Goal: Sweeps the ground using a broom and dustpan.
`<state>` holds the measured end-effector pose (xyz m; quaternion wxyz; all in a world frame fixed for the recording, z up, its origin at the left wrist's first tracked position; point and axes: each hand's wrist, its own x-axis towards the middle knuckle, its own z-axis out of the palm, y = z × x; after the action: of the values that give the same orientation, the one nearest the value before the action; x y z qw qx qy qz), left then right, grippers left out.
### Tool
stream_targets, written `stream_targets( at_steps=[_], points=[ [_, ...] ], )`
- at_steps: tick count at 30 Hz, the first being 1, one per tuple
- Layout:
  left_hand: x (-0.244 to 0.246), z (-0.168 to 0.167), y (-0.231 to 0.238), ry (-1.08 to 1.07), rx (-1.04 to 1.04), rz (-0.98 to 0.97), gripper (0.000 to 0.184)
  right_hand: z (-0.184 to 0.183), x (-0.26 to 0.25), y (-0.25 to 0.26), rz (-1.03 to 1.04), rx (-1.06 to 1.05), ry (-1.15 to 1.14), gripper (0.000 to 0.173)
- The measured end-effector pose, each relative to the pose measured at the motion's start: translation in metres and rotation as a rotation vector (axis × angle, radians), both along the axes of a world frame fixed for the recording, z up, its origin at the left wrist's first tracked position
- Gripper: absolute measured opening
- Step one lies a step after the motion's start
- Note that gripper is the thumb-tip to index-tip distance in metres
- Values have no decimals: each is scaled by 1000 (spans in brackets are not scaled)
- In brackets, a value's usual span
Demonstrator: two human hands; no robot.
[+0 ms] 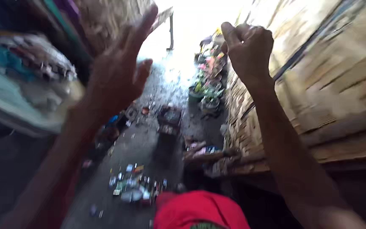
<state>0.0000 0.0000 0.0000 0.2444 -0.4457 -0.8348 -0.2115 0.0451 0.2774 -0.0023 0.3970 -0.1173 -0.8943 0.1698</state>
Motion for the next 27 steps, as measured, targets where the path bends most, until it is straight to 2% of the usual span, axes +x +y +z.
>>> stream_targets(
  at_steps=[2, 3, 5, 7, 9, 11, 13, 17, 19, 22, 24, 25, 26, 27],
  points=[
    [21, -111, -40, -369, -15, 81, 73, -92, -19, 6, 116, -17, -507, 42],
    [37, -166, -59, -580, -27, 175, 75, -134, -26, 10, 168, -45, -739, 48],
    [82, -271, -96, -1009, -127, 401, 75, -222, -33, 19, 201, -103, -1052, 67],
    [148, -349, -126, -1307, -220, 587, 73, -310, -28, 29, 174, -112, -1246, 60],
    [224, -391, -147, -1534, -250, 734, 73, -370, -14, 34, 148, -113, -1478, 56],
    [302, -409, -162, -1714, -217, 850, 74, -406, 13, 39, 138, -44, -1732, 56],
    [367, -411, -169, -1825, -138, 991, 72, -425, 37, 48, 120, 72, -1938, 56],
    [449, -388, -147, -2028, 47, 1333, 64, -456, 57, 71, 62, 243, -2082, 63],
    [473, -375, -128, -2086, 168, 1411, 58, -462, 49, 74, 96, 225, -2139, 65],
    [476, -358, -96, -2079, 360, 1464, 49, -482, 33, 86, 164, 93, -2205, 66],
    [471, -349, -82, -2093, 462, 1459, 44, -481, 23, 82, 231, -46, -2247, 72],
    [484, -356, -81, -2089, 521, 1391, 43, -477, 18, 76, 262, -120, -2263, 79],
    [519, -377, -83, -1985, 606, 1268, 43, -472, 15, 68, 288, -185, -2271, 84],
    [572, -415, -74, -1680, 734, 1204, 45, -464, 14, 60, 315, -252, -2274, 86]
  ],
)
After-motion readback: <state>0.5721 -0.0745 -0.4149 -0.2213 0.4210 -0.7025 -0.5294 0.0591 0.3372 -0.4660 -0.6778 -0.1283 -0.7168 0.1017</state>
